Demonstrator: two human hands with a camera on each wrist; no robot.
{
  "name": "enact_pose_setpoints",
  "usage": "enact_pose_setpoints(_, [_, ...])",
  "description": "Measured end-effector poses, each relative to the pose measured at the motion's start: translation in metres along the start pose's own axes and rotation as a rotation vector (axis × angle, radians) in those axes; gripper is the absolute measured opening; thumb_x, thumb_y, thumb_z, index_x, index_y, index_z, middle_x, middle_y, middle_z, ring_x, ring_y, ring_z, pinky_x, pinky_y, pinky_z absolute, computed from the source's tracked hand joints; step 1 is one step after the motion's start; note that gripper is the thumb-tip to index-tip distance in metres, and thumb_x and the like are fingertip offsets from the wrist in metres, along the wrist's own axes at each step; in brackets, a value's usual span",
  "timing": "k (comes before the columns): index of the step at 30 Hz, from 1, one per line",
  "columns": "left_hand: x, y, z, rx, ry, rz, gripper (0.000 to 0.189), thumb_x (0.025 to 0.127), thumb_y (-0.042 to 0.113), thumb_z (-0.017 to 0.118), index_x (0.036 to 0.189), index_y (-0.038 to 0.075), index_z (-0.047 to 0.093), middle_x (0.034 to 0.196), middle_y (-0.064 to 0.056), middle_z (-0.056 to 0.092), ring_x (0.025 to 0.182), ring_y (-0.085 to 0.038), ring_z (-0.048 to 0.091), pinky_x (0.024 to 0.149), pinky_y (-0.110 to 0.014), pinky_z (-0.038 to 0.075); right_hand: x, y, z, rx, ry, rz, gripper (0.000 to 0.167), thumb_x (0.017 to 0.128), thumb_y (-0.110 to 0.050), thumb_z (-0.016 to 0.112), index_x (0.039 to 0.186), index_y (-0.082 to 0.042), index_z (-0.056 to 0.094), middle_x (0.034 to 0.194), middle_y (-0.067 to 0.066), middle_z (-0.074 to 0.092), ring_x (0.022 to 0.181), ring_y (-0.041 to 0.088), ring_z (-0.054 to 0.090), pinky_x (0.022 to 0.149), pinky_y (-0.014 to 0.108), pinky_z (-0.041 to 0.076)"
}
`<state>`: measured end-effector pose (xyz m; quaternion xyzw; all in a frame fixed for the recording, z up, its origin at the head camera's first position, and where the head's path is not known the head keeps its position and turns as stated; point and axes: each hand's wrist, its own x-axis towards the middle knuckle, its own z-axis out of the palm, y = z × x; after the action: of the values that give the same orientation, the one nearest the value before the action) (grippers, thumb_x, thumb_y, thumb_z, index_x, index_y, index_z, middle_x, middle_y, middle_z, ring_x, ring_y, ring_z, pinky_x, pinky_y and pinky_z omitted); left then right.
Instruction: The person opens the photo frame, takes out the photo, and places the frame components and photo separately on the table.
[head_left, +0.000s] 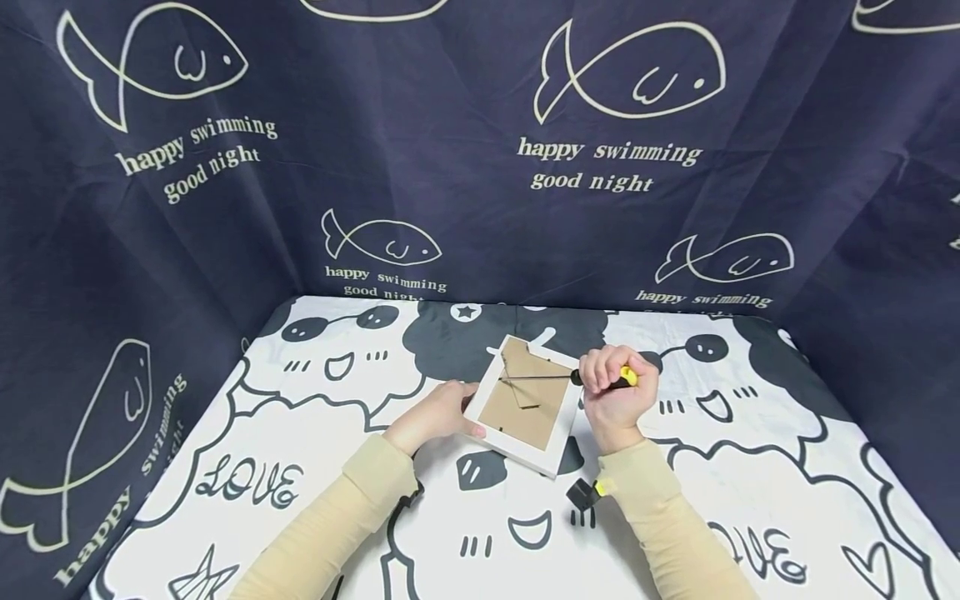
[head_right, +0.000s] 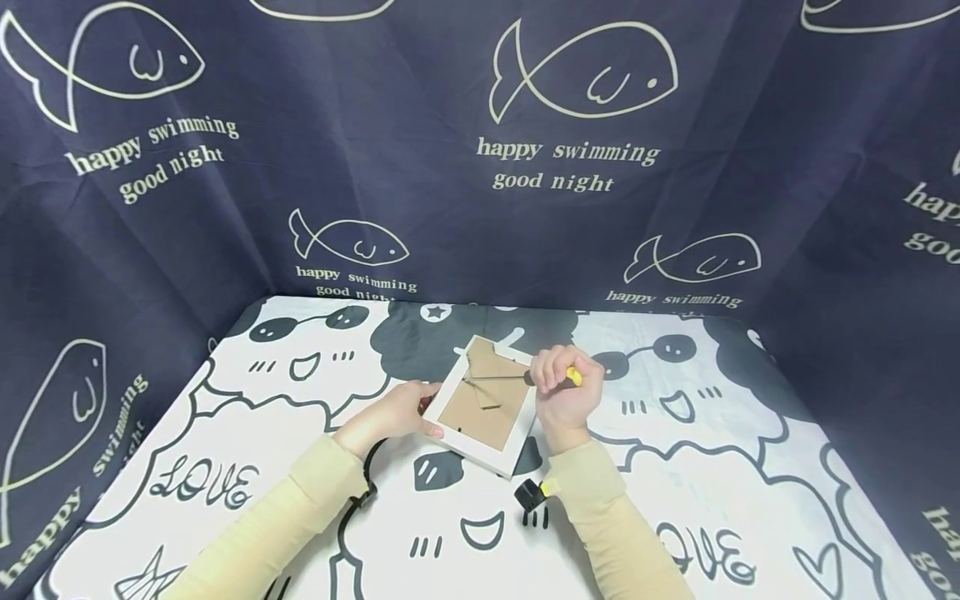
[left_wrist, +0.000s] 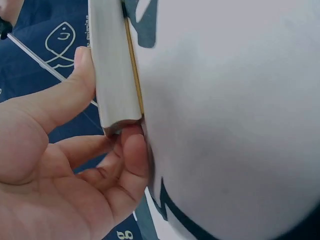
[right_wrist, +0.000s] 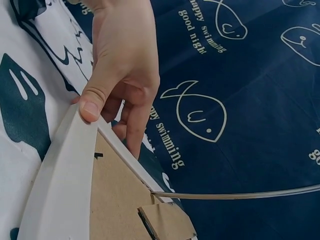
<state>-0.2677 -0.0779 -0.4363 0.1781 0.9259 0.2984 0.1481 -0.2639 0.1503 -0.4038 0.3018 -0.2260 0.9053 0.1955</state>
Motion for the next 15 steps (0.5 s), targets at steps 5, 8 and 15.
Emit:
enact_pose_setpoints(5, [0.0057,-0.0060,0.0025,0.029,-0.001,0.032,0.078,0.070,0.026,0.084,0.134,-0.003,0.049,0.103,-0.012,0.057,0.088,-0.019,0.054,0.084,-0.037,0.048,0.0010,0.0005,-0.0005,0.024,0.044,0.003,0.030,0.080,-0.015,0.032,0.053,-0.006,0.026,0.045,0.001,0.023,0.037,0.012,0.023,0.037,0.023,0.016])
enact_pose_setpoints(8, [0.0081,-0.0074,0.0036,0.059,0.002,0.049,0.078,0.070,0.027,0.084,0.133,-0.002,0.050,0.102,-0.011,0.056,0.086,-0.018,0.052,0.083,-0.036,0.048,0.0013,-0.0004,-0.0021,0.047,0.084,0.003,0.030,0.081,-0.015,0.026,0.052,-0.007,0.026,0.044,0.001,0.023,0.037,0.012,0.022,0.037,0.022,0.015])
enact_pose_setpoints(15, [0.0056,-0.0041,0.0008,0.085,0.003,0.068,0.076,0.069,0.027,0.084,0.131,-0.003,0.052,0.102,-0.011,0.057,0.084,-0.017,0.050,0.081,-0.035,0.047,0.0033,0.0000,-0.0050,0.071,0.101,0.015,0.030,0.080,-0.016,0.028,0.052,-0.007,0.027,0.044,0.001,0.023,0.037,0.012,0.021,0.038,0.022,0.014])
